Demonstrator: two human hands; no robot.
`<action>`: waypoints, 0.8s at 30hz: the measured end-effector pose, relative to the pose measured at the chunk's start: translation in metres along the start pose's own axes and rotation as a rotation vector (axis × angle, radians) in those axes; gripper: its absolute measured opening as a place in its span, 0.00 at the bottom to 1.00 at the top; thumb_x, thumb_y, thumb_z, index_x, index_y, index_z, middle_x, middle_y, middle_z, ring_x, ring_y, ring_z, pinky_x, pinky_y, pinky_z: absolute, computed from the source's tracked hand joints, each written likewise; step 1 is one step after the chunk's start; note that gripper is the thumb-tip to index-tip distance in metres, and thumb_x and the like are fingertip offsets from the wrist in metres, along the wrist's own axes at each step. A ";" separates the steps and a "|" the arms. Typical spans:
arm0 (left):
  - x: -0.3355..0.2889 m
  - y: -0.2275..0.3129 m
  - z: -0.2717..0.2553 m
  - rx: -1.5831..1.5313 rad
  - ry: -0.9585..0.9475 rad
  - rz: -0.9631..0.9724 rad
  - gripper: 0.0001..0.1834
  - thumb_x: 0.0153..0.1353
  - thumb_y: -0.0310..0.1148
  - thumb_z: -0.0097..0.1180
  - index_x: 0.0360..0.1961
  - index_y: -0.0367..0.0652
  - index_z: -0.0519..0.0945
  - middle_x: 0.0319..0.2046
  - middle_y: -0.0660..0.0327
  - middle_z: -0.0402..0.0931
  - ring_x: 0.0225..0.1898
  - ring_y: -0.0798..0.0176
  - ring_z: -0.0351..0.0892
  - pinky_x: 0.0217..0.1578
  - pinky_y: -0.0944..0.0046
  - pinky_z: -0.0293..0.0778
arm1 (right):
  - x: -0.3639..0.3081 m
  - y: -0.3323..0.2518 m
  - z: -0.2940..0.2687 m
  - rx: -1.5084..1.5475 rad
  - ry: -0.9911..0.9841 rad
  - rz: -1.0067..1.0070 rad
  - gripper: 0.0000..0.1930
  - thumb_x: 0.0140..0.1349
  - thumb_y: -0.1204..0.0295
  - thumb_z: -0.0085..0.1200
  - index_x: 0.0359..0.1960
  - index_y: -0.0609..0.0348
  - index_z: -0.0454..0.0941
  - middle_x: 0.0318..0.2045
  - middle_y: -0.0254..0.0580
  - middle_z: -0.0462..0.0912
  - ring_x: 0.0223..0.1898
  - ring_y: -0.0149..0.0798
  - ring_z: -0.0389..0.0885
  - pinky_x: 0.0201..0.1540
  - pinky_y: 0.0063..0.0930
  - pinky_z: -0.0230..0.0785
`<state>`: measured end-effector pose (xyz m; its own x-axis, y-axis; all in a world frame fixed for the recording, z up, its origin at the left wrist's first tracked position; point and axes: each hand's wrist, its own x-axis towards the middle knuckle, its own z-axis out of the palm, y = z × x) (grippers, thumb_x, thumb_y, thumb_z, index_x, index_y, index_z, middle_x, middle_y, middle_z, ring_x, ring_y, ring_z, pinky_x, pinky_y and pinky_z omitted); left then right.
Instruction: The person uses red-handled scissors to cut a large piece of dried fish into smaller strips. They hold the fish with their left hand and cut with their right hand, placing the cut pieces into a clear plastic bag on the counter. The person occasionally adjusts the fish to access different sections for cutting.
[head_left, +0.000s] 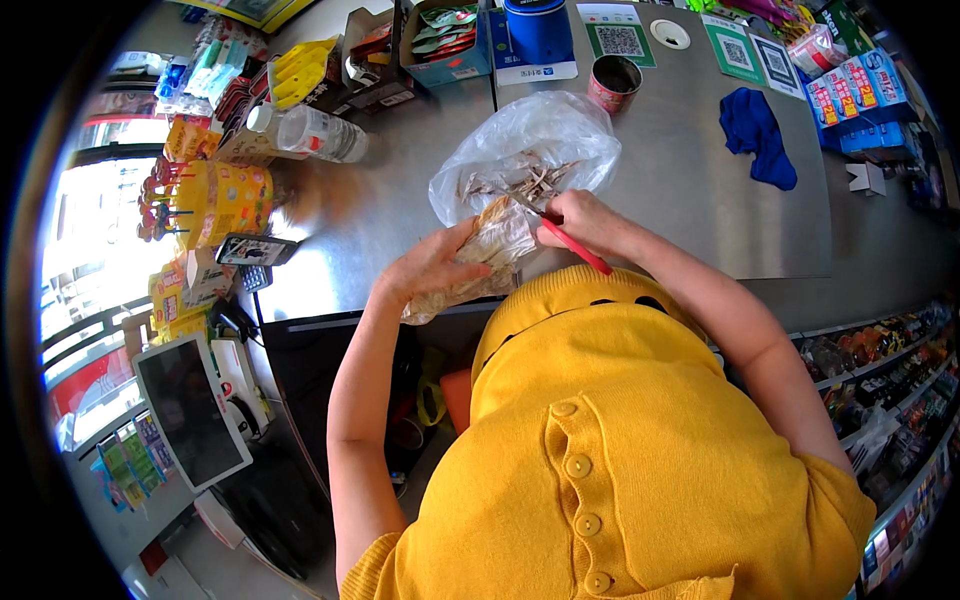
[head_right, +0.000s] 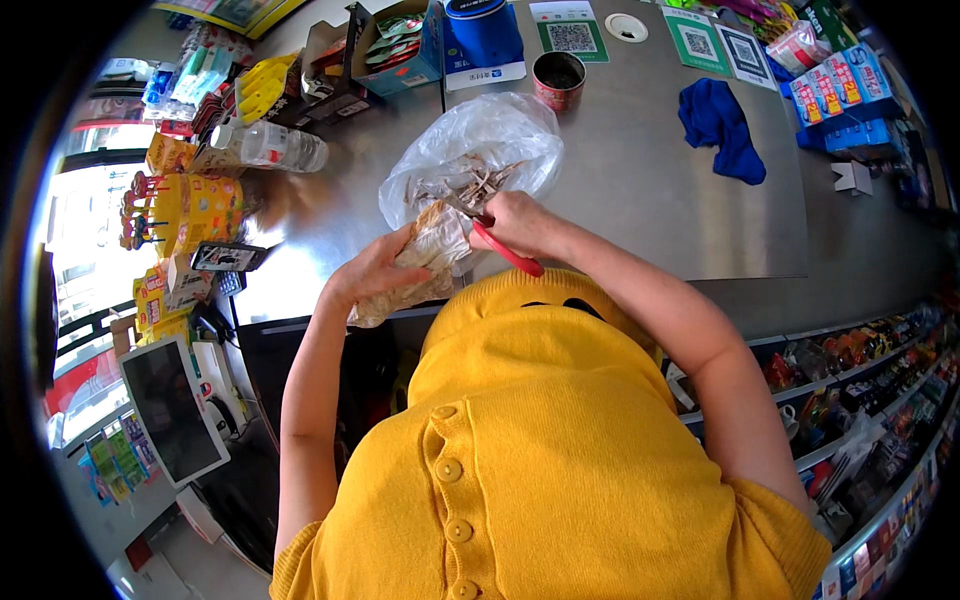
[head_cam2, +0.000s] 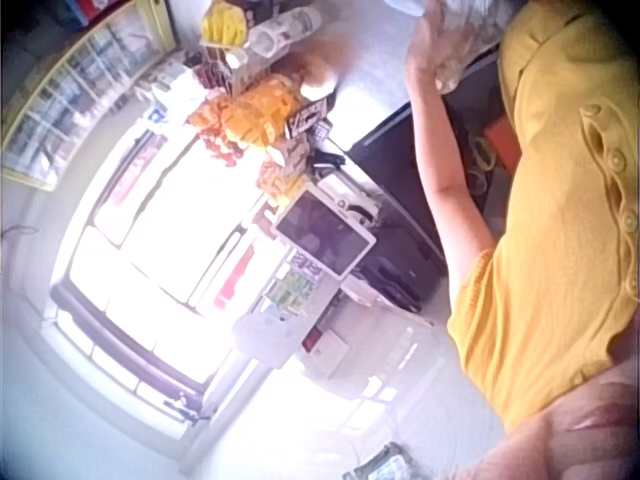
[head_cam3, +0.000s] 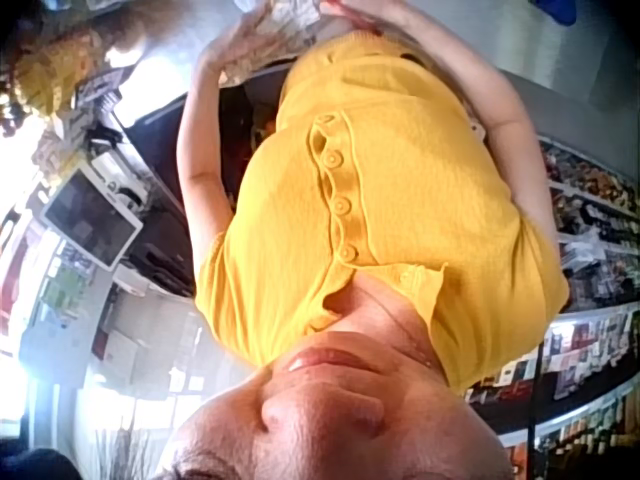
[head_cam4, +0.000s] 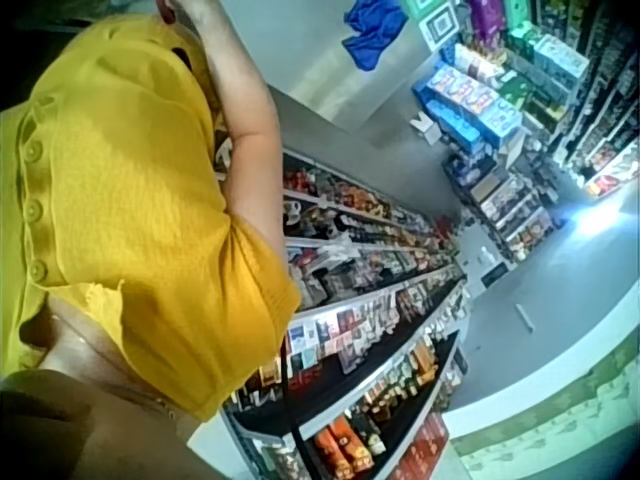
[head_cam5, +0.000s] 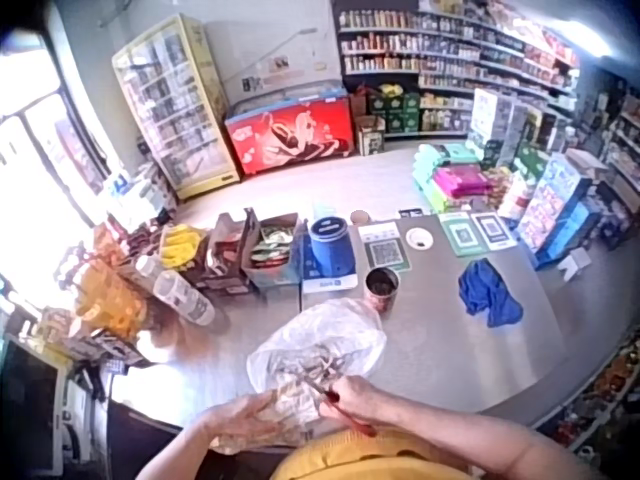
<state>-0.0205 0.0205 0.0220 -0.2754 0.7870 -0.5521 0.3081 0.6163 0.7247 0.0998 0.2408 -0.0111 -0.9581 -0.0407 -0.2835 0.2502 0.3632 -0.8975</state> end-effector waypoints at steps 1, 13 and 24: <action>0.000 -0.001 0.001 0.012 0.001 0.008 0.31 0.53 0.36 0.62 0.57 0.39 0.67 0.44 0.52 0.77 0.44 0.60 0.75 0.48 0.62 0.68 | -0.001 0.000 -0.001 -0.024 -0.006 0.012 0.16 0.49 0.65 0.55 0.18 0.69 0.74 0.14 0.48 0.75 0.20 0.40 0.77 0.29 0.33 0.68; -0.007 0.005 -0.012 0.021 0.056 -0.073 0.32 0.53 0.37 0.63 0.58 0.38 0.67 0.43 0.56 0.76 0.43 0.66 0.72 0.48 0.65 0.67 | -0.006 0.003 -0.008 -0.004 -0.053 0.139 0.27 0.51 0.48 0.63 0.16 0.63 0.74 0.14 0.40 0.74 0.17 0.31 0.72 0.20 0.23 0.65; -0.044 0.016 -0.007 -0.302 0.478 0.198 0.29 0.56 0.33 0.62 0.57 0.38 0.67 0.37 0.58 0.77 0.39 0.68 0.73 0.41 0.67 0.71 | -0.025 -0.012 -0.014 0.542 -0.082 0.180 0.23 0.59 0.52 0.57 0.27 0.64 0.74 0.14 0.33 0.70 0.15 0.27 0.69 0.17 0.20 0.63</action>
<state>-0.0097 -0.0040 0.0609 -0.6399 0.7423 -0.1989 0.1425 0.3689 0.9185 0.1189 0.2508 0.0119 -0.8851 -0.1026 -0.4540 0.4651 -0.1571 -0.8712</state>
